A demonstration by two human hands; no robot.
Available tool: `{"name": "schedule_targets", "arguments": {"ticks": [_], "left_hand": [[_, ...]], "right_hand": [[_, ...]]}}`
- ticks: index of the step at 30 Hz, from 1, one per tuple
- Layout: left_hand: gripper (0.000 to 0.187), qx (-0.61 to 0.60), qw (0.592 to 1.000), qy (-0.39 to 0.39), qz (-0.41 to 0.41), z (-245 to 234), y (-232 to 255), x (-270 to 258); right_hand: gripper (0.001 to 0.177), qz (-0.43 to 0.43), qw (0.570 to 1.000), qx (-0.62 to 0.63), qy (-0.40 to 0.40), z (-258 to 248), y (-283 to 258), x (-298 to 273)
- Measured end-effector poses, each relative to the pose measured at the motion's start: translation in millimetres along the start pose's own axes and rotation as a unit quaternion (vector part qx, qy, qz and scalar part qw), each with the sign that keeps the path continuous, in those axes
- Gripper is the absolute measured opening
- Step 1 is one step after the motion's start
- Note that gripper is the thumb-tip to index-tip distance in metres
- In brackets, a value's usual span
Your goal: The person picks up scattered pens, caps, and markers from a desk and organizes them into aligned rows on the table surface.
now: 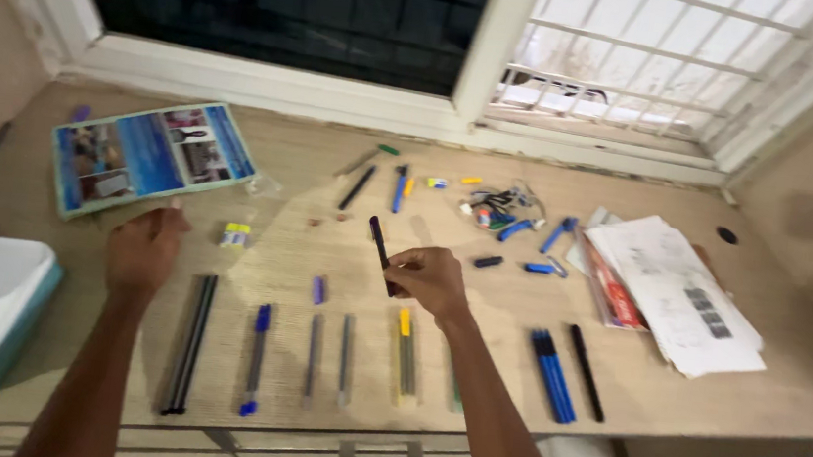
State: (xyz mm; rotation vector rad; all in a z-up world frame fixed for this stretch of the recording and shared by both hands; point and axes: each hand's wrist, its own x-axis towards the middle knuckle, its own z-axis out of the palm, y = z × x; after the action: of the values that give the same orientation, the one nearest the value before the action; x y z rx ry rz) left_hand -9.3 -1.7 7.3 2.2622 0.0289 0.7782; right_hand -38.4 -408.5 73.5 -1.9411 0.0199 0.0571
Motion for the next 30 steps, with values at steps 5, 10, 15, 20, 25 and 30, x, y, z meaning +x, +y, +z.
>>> {"name": "schedule_targets", "arguments": {"ticks": [5,10,15,20,25,30], "left_hand": [[0.043,-0.073,0.990,-0.005,-0.120,-12,21,-17],[0.038,-0.137,0.986,0.018,-0.088,-10,10,-42],[0.033,-0.145,0.987,0.069,-0.016,-12,20,-55],[0.023,-0.031,0.995,0.072,0.055,36,136,-71],[0.056,-0.216,0.953,-0.126,0.171,133,288,-153],[0.090,-0.025,0.909,-0.333,0.251,195,388,-213]], "right_hand": [[0.034,-0.021,0.996,0.084,0.008,-64,25,-40],[0.034,0.006,0.993,-0.063,0.097,-167,64,-93],[0.036,-0.005,0.982,-0.094,0.163,-258,108,-138],[0.036,0.018,0.976,-0.125,0.179,-288,140,-159],[0.035,-0.006,0.974,-0.156,0.166,-284,153,-170],[0.030,0.029,0.969,-0.169,0.177,-273,148,-179]]}}
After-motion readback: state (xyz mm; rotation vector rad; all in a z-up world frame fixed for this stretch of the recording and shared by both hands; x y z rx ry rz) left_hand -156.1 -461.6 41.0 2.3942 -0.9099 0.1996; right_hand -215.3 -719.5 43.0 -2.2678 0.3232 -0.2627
